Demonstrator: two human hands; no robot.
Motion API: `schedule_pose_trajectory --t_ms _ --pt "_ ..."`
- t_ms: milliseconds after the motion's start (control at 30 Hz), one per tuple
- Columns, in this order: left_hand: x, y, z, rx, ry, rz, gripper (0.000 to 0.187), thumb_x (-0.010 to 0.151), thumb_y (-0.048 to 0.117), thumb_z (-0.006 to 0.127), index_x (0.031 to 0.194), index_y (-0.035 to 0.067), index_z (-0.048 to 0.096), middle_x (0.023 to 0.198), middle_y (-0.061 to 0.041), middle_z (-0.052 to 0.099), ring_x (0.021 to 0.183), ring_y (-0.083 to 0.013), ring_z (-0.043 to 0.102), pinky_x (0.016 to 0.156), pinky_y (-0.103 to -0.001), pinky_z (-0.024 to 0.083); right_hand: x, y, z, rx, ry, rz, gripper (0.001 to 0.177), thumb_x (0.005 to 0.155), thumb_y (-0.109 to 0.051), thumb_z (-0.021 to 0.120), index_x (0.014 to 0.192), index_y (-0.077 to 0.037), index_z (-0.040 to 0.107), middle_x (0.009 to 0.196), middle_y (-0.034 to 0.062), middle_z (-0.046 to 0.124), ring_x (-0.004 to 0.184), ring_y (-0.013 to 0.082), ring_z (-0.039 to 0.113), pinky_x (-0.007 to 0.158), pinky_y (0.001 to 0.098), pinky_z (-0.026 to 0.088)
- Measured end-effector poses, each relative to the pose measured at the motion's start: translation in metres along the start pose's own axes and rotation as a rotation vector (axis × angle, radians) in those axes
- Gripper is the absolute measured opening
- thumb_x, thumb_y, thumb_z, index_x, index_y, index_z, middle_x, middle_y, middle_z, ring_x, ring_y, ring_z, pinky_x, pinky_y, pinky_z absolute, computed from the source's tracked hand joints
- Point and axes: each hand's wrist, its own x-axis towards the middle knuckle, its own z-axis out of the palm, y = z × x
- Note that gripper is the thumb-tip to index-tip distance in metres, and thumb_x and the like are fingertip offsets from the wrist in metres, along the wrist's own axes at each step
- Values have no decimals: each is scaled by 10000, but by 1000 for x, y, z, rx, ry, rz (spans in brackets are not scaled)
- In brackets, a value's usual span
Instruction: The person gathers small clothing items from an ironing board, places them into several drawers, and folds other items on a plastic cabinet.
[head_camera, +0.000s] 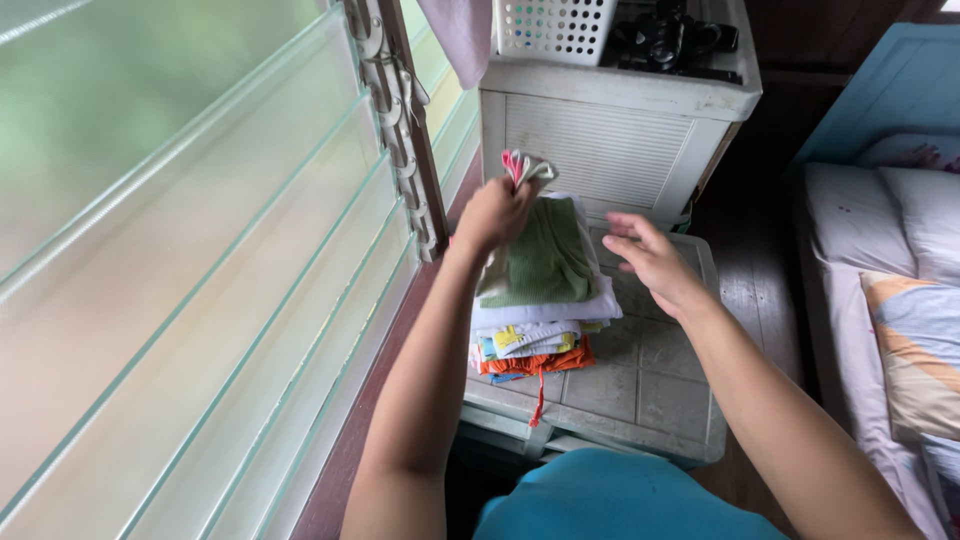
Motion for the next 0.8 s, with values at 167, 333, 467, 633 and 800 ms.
schedule_pose_trajectory --t_ms 167,333,467,633,800 --pt "17 61 -37 -188 -251 143 536 1039 477 549 982 -33 702 869 -192 721 807 -349 739 760 -450 560 -6 10 -15 362 12 -16 756 904 -490 673 1556 -229 391 1416 13 494 1319 159 471 1105 406 367" --pt "-10 120 -12 -955 -618 -88 428 1009 373 613 1193 -12 650 1019 -126 737 821 -174 711 785 -386 592 -42 -3 -43 858 -180 -164 938 842 -690 678 1575 -195 366 1564 17 461 1459 213 431 1199 491 358" --pt "-19 122 58 -1191 -756 -250 434 1008 349 575 1240 -10 653 1051 -109 760 850 -172 748 790 -330 637 -74 30 -90 1076 -211 -226 1014 807 -700 709 1564 -97 408 1551 128 497 1408 305 493 1133 530 433" --pt "-10 95 143 -1182 -817 -466 409 995 254 531 1324 11 550 946 -152 729 727 -223 722 654 -383 616 -72 89 -164 900 -180 93 780 874 -339 812 1498 14 505 1348 199 653 1198 319 656 1004 489 531" --pt "35 82 192 -783 -447 -364 471 963 211 568 1416 105 492 1049 -201 687 820 -264 656 656 -413 527 -16 112 -187 807 55 152 442 863 -98 717 1291 -68 612 1197 124 713 1078 270 713 926 466 604"
